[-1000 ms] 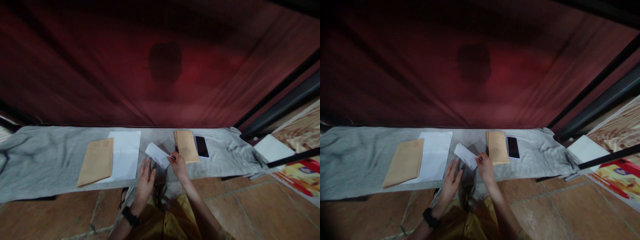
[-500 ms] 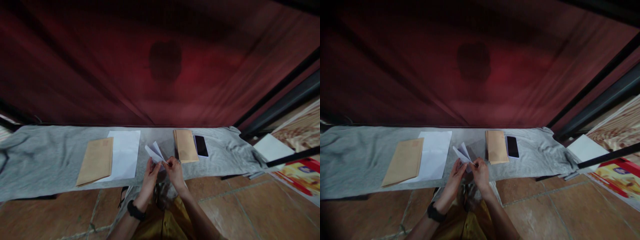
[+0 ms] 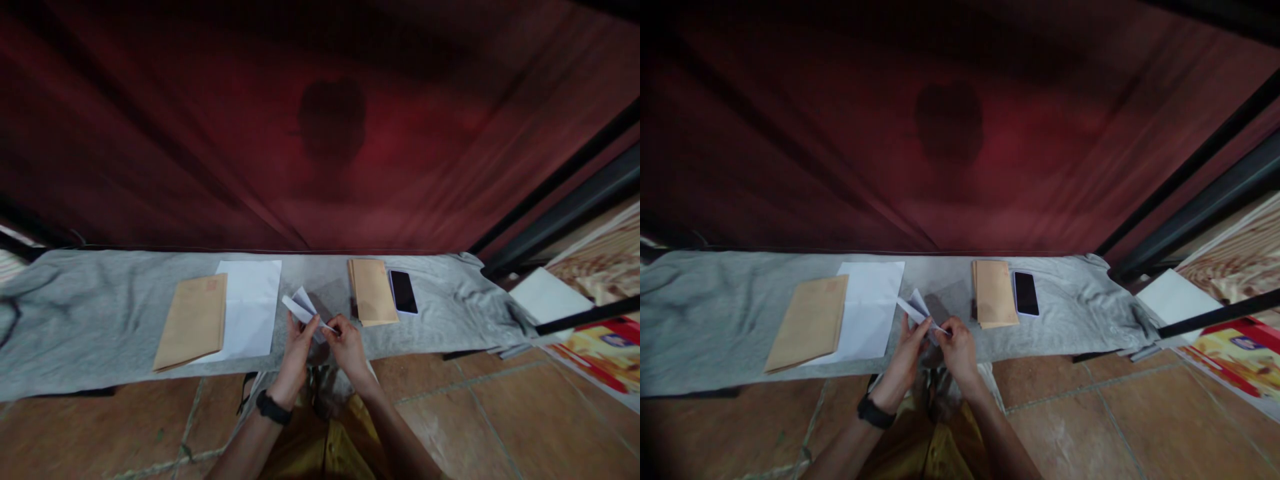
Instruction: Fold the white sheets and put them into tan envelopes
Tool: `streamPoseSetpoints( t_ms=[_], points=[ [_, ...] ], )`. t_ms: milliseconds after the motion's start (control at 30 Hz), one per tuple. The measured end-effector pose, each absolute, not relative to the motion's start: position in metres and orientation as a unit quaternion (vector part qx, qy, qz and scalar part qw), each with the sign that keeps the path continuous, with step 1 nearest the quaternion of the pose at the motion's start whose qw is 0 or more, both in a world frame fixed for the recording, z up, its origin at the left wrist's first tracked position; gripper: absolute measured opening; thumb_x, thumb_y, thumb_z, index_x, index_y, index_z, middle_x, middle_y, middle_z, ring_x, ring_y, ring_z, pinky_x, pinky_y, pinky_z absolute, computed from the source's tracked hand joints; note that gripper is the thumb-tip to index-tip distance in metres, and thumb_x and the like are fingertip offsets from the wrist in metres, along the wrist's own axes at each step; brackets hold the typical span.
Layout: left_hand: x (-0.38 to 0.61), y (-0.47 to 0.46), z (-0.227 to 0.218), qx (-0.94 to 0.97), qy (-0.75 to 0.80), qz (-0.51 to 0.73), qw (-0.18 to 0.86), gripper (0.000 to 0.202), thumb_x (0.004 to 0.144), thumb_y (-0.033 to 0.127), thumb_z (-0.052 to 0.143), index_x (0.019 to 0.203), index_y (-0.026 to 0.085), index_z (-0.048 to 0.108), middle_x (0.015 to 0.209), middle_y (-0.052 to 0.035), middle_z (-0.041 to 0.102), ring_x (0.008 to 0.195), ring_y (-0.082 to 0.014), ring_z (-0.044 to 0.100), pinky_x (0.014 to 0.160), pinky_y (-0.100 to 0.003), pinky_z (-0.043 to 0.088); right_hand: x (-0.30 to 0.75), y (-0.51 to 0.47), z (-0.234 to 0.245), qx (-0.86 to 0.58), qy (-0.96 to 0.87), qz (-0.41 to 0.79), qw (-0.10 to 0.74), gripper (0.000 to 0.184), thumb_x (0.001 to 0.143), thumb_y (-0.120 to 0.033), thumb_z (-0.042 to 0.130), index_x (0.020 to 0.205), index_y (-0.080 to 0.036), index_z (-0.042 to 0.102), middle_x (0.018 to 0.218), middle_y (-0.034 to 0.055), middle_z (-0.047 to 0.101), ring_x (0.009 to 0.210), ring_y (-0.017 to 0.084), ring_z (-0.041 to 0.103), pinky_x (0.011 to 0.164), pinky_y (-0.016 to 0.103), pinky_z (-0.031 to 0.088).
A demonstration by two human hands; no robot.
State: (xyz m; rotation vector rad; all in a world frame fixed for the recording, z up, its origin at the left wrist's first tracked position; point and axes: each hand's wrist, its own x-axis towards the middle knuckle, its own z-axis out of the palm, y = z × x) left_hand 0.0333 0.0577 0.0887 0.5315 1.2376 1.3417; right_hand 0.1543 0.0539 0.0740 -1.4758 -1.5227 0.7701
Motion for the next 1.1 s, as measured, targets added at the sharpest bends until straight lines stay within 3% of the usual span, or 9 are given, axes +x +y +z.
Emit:
streamPoseSetpoints(
  t_ms=[233, 333, 467, 700, 967, 1100],
  points=[
    [0.025, 0.066, 0.094, 0.203, 0.542, 0.573, 0.58, 0.063, 0.072, 0.038, 0.081, 0.127, 0.03, 0.053, 0.105, 0.0011, 0.07, 0.08, -0.0138, 0.066, 0.063, -0.023, 0.046, 0.159, 0.059, 0.073, -0.575, -0.615, 0.337, 0.422, 0.016, 0.085, -0.034, 0.063, 0.076, -0.023, 0.057, 0.067, -0.0033, 0.06, 0.064, 0.015, 0.057, 0.061, 0.024, 0.041],
    [0.02, 0.067, 0.093, 0.18, 0.528, 0.571, 0.603, 0.055, 0.07, 0.035, 0.081, 0.119, 0.028, 0.056, 0.108, 0.0001, 0.069, 0.085, -0.0153, 0.067, 0.066, -0.025, 0.05, 0.159, 0.059, 0.072, -0.571, -0.598, 0.355, 0.435, 0.014, 0.086, -0.037, 0.063, 0.082, -0.024, 0.06, 0.073, -0.0022, 0.064, 0.069, 0.016, 0.061, 0.064, 0.024, 0.045],
    [0.018, 0.064, 0.089, 0.178, 0.523, 0.569, 0.609, 0.059, 0.07, 0.035, 0.079, 0.123, 0.031, 0.052, 0.117, -0.0007, 0.069, 0.096, -0.0193, 0.069, 0.069, -0.028, 0.053, 0.158, 0.06, 0.069, -0.558, -0.567, 0.39, 0.464, 0.02, 0.092, -0.042, 0.053, 0.092, -0.025, 0.063, 0.082, 0.0001, 0.068, 0.077, 0.018, 0.063, 0.066, 0.025, 0.049],
    [0.014, 0.052, 0.088, 0.225, 0.518, 0.558, 0.609, 0.065, 0.078, 0.042, 0.073, 0.136, 0.035, 0.047, 0.141, -0.0038, 0.062, 0.117, -0.0263, 0.066, 0.073, -0.032, 0.057, 0.169, 0.072, 0.057, -0.596, -0.527, 0.376, 0.475, 0.021, 0.091, -0.039, 0.048, 0.085, -0.023, 0.061, 0.064, -0.0045, 0.054, 0.059, 0.014, 0.049, 0.055, 0.022, 0.04],
    [0.009, 0.036, 0.07, 0.214, 0.495, 0.546, 0.641, 0.077, 0.083, 0.06, 0.068, 0.149, 0.042, 0.034, 0.147, -0.0073, 0.057, 0.121, -0.0271, 0.065, 0.084, -0.04, 0.059, 0.176, 0.102, 0.045, -0.601, -0.563, 0.349, 0.447, 0.023, 0.088, -0.036, 0.051, 0.092, -0.021, 0.067, 0.066, -0.0034, 0.059, 0.06, 0.014, 0.052, 0.057, 0.023, 0.041],
    [0.009, 0.032, 0.068, 0.19, 0.486, 0.533, 0.666, 0.072, 0.082, 0.058, 0.071, 0.145, 0.037, 0.042, 0.146, -0.0093, 0.058, 0.126, -0.0288, 0.062, 0.087, -0.043, 0.059, 0.178, 0.119, 0.046, -0.591, -0.598, 0.327, 0.432, 0.022, 0.087, -0.032, 0.052, 0.092, -0.02, 0.07, 0.074, -0.0005, 0.067, 0.065, 0.016, 0.058, 0.062, 0.025, 0.045]
  ],
)
